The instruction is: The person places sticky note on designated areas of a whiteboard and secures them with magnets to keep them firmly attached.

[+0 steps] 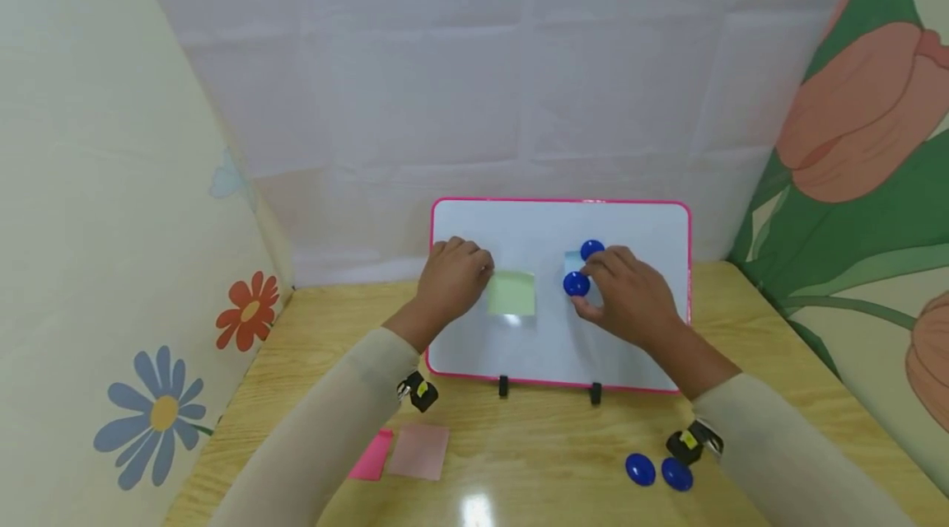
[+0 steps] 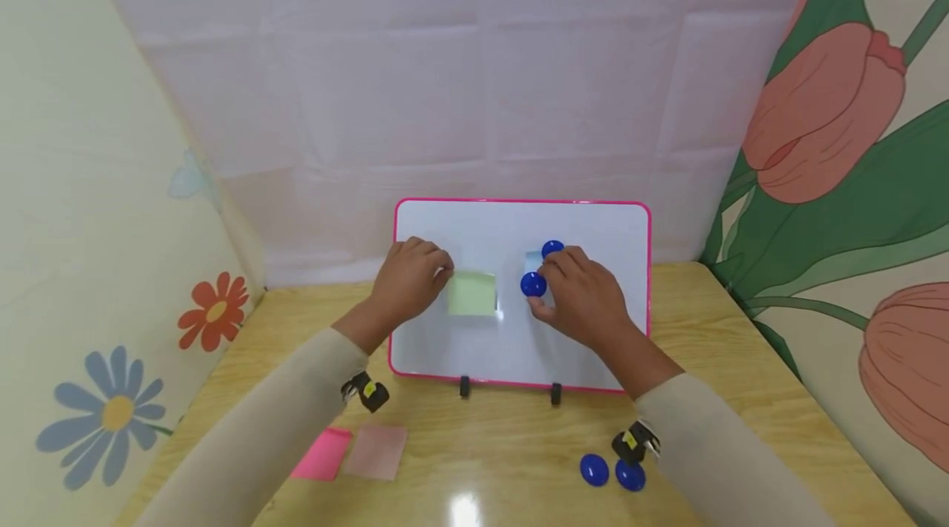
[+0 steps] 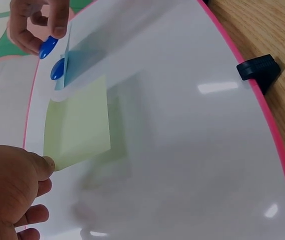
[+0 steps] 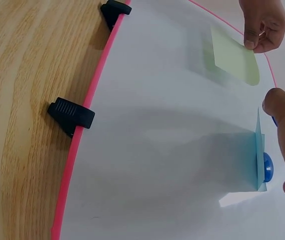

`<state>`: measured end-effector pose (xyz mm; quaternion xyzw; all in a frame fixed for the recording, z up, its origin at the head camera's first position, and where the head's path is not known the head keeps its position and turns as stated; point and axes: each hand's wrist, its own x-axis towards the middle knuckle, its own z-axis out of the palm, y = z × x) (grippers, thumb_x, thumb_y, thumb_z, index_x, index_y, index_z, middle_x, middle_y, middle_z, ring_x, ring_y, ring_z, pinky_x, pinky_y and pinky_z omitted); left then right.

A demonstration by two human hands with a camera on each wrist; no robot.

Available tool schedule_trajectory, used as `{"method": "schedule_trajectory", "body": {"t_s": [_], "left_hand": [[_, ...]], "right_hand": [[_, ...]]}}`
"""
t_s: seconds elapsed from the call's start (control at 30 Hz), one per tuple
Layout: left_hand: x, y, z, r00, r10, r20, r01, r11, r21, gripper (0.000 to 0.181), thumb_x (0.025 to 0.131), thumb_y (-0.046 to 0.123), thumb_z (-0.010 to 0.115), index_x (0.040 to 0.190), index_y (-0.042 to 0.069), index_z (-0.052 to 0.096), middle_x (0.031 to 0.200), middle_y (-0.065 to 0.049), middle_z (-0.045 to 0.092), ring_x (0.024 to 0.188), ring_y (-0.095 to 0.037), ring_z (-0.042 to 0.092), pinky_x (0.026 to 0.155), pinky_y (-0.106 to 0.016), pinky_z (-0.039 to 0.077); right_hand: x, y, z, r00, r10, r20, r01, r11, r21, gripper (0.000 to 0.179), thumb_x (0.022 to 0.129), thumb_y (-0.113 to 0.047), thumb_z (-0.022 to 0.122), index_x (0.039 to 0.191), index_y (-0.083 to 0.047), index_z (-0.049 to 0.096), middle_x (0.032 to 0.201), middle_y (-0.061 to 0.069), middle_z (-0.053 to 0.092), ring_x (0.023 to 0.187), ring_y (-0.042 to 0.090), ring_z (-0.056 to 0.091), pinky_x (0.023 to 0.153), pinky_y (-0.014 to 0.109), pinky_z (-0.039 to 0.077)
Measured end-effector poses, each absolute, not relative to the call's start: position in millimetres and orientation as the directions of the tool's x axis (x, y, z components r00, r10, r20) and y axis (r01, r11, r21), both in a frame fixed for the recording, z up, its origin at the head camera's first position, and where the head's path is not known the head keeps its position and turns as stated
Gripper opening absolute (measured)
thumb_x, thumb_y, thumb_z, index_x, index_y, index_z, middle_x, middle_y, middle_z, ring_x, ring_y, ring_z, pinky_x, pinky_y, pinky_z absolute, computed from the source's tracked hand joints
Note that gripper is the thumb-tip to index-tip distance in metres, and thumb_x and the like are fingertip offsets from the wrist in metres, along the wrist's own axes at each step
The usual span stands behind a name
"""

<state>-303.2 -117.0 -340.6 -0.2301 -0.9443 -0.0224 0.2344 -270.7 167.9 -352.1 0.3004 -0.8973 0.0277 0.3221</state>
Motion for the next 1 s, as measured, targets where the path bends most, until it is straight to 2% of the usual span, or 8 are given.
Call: {"method": "schedule_trajectory", "body": {"t_s": [0.33,0.57,0.83,1.0], "left_hand": [[-313,-117,-337,-0.795,0.409,0.448,0.428,0.902,-0.063,0.008,0.09,0.022,0.061,0.092,0.021,0.069,0.087,0.007,0.061,0.088,-0.017,0.05,0.078,-0.037,0.038],[-318,-115,-333,-0.805,0.401,0.437,0.426,0.904,-0.043,0.01,0.091,0.024,0.06,0.096,0.021,0.068,0.089,0.007,0.061,0.088,-0.017,0.048,0.08,-0.038,0.038],[-323,-114,-329,-0.823,0.385,0.417,0.401,0.915,-0.051,0.013,0.092,0.025,0.058,0.099,0.021,0.069,0.09,0.006,0.062,0.088,-0.018,0.048,0.083,-0.04,0.037],[-326,-114,-328,-0.827,0.384,0.411,0.391,0.918,-0.07,0.013,0.092,0.025,0.057,0.099,0.022,0.068,0.091,0.007,0.062,0.089,-0.018,0.049,0.085,-0.041,0.037]], "right_hand": [[-276,161,-349,-0.615,-0.519,0.594,-0.547,0.823,0.152,0.054,0.076,-0.048,0.071,0.108,-0.005,0.064,0.111,0.009,0.057,0.105,0.025,0.047,0.08,0.038,0.049],[-279,154,-346,-0.625,-0.51,0.591,-0.538,0.83,0.148,0.051,0.077,-0.048,0.07,0.106,-0.007,0.063,0.111,0.008,0.056,0.107,0.024,0.046,0.081,0.038,0.049],[-285,147,-343,-0.592,-0.519,0.616,-0.541,0.823,0.173,0.05,0.076,-0.046,0.071,0.104,-0.005,0.063,0.108,0.008,0.057,0.102,0.024,0.049,0.074,0.035,0.05],[-290,144,-343,-0.615,-0.509,0.602,-0.52,0.836,0.176,0.05,0.077,-0.047,0.068,0.104,-0.006,0.063,0.109,0.006,0.057,0.104,0.023,0.048,0.076,0.035,0.049]]}}
